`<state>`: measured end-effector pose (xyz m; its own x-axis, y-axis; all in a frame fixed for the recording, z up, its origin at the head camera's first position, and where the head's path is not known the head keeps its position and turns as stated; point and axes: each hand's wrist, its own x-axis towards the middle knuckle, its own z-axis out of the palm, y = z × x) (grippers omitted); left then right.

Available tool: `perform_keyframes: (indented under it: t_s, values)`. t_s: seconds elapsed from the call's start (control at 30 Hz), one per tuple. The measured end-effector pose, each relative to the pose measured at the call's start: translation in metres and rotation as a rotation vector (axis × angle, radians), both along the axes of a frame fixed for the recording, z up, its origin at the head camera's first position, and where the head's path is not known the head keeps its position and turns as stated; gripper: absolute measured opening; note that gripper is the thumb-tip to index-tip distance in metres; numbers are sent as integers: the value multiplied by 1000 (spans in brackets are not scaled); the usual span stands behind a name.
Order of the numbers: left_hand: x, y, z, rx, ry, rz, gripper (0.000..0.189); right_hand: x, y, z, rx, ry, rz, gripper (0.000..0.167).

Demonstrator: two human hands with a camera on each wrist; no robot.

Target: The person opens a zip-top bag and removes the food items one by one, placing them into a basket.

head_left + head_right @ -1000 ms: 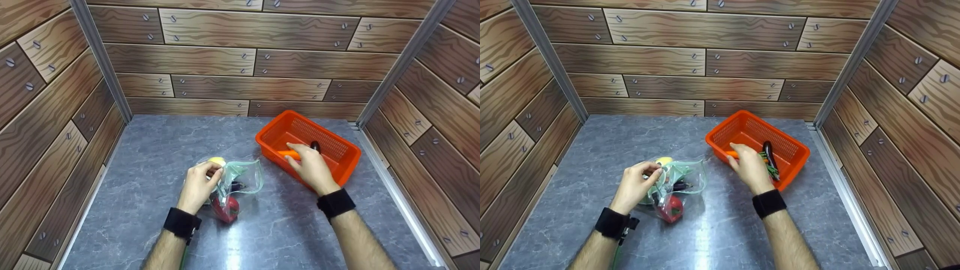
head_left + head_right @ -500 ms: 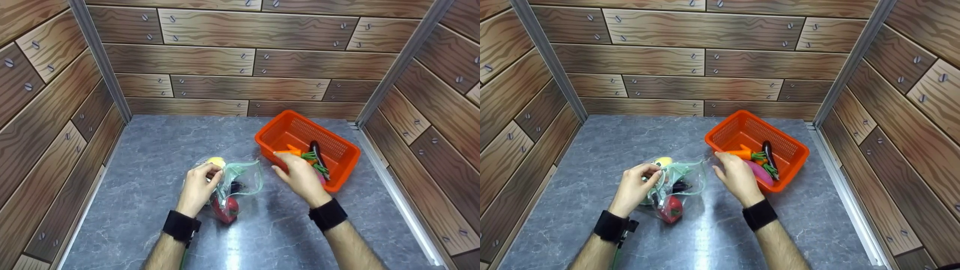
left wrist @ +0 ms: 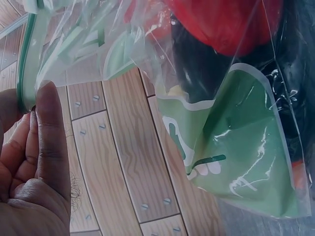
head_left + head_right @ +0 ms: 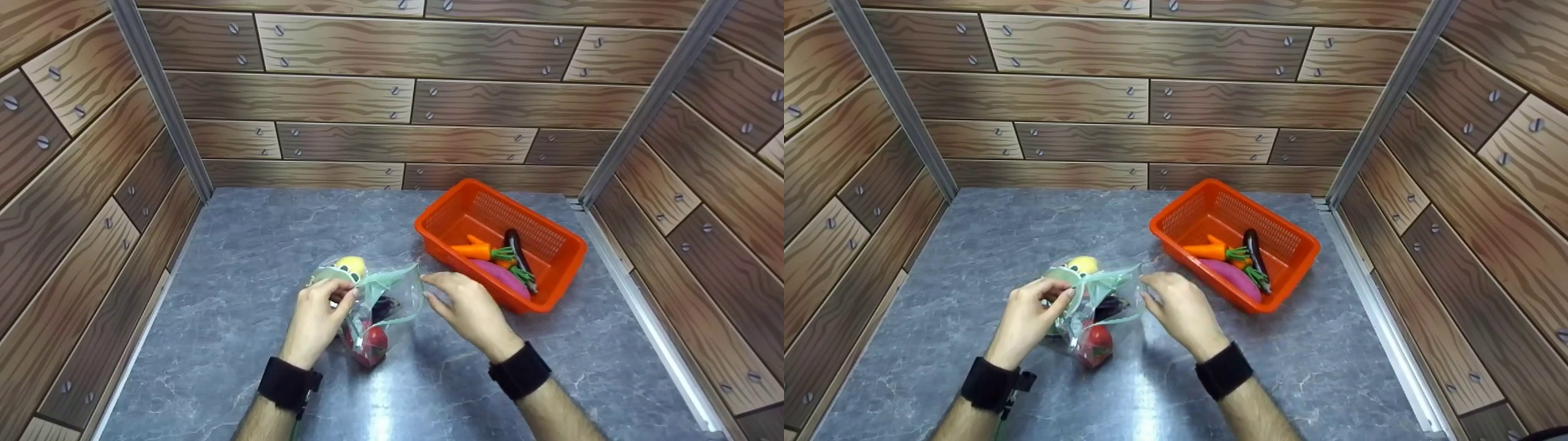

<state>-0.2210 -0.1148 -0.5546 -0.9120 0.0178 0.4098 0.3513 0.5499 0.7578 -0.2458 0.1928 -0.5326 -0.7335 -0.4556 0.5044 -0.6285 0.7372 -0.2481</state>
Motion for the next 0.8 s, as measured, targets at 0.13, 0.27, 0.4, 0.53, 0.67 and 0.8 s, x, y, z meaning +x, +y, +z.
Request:
perform_keyframes:
  t_s: [0.13,0.27,0.4,0.53,0.67,0.8]
  values:
    - [2,0,-2,6,-12,4,5,2,-9,-4,-11,18,37,25]
    - [3,0,-3,14,-20,6,4,0,-20,-7,-12,-11,66,23]
    - [3,-1,-3,25,-31,4,4,-3,-29,-11,-1,-64,98,22]
    - [3,0,-3,23,-36,4,4,-7,-38,-15,24,-108,115,22]
    - [3,0,-3,13,-29,8,4,-12,-47,-20,46,-142,131,22]
    - [3,1,-2,1,-29,14,4,-18,-54,-25,81,-173,147,18]
